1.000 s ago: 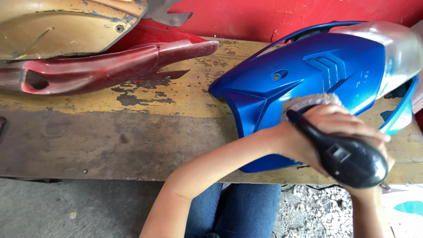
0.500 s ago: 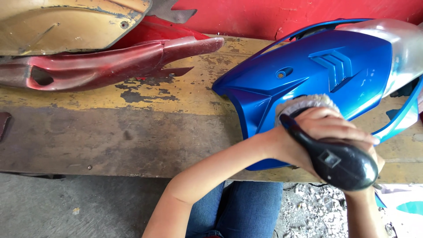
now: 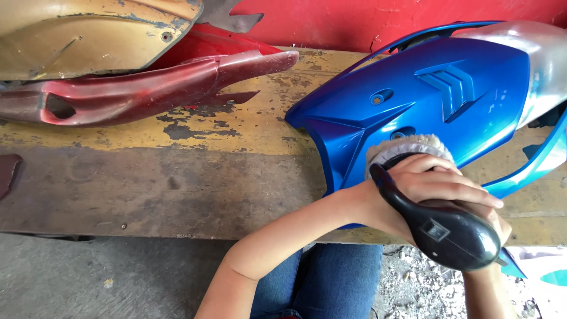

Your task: The person uses a handheld electric polisher with a buffing pad to polish the surface of a blue motorcycle fairing. They move the tool across the plastic bodywork, covering various sections of the fairing.

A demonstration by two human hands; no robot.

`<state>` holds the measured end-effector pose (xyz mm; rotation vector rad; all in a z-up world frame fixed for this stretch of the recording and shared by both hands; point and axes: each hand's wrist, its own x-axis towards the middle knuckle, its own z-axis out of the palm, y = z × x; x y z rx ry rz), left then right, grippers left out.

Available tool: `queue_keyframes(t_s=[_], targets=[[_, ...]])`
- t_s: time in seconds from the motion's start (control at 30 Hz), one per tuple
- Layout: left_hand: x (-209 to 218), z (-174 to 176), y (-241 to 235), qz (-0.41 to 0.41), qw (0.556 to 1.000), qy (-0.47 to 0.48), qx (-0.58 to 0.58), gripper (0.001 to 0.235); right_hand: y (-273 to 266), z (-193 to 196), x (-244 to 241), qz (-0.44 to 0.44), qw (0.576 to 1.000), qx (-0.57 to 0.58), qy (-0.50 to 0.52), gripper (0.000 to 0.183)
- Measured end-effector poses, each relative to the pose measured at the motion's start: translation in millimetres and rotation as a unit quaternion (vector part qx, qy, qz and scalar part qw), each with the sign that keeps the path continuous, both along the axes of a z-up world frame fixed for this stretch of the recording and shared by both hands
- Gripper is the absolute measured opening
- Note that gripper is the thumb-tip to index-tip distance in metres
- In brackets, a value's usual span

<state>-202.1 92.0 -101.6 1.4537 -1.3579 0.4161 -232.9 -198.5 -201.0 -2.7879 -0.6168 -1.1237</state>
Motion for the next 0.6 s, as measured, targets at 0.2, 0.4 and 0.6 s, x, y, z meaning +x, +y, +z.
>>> queue_keyframes(t_s=[0.2,0.4,0.6], targets=[[23,-25,-24,-0.077,0.993,0.084,-0.006,0.072,35,45,3,-0.035,0.985,0.101,0.138,0.022],[-8,-2,0,0.006,0.999,0.030,0.041,0.074,2,-10,5,-0.226,0.947,-0.191,0.126,0.060],[1,-16,-21,-0.048,0.996,0.069,0.026,0.074,28,25,-1,0.144,0.876,0.362,0.285,0.052]])
